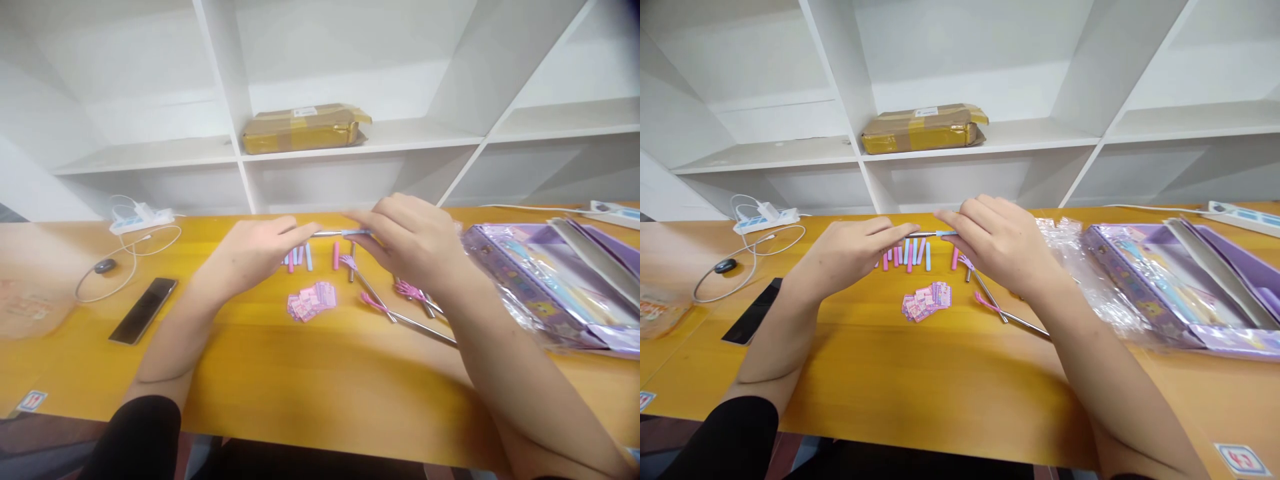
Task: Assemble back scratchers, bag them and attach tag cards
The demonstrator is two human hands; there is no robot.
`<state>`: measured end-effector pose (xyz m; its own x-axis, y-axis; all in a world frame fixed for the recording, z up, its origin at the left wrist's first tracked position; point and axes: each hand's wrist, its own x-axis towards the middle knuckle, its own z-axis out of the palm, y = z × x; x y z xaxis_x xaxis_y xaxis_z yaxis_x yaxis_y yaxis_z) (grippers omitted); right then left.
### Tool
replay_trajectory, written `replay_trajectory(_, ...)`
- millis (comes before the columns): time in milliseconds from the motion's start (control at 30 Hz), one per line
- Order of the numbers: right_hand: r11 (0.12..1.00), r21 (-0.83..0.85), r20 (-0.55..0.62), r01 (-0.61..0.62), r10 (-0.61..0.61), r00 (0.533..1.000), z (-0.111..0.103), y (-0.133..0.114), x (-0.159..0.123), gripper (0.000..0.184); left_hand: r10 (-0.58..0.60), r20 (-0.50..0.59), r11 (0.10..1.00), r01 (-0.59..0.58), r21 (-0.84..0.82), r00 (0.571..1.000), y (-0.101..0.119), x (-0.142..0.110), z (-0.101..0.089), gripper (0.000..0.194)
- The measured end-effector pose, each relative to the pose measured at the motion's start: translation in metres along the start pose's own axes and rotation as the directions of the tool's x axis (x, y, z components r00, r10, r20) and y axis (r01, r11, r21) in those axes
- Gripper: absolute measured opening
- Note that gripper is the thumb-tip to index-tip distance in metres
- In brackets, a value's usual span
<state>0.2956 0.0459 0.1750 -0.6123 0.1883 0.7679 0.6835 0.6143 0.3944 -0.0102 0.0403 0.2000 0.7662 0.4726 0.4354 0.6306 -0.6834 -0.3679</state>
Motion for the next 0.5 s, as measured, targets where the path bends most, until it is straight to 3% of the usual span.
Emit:
replay_trajectory(133, 0.999, -0.016, -0.02, 0.034, -0.034, 0.999, -0.0013, 0.0017, -0.0012, 0.003, 0.003, 0.0, 1.0, -0.003, 0.018, 1.0, 0.001, 0.0007, -0.0002, 0.059)
replay_trajectory(333, 0.997, -0.07, -0.002, 0.015, -0.015, 1.0, -0.004, 0.0025, -0.0018, 0.01, -0.009, 0.021, 0.998, 0.008, 0.056, 1.0, 0.0024, 0.0025, -0.0006, 0.055)
replay_trajectory(500, 0.984, -0.139, -0.047, 0.107, -0.115, 0.992, -0.0095, 0.0008, 0.0023, 0.011, -0.012, 0.032, 0.999, 0.011, 0.04, 0.999, 0.0001, 0.0012, 0.0, 0.056)
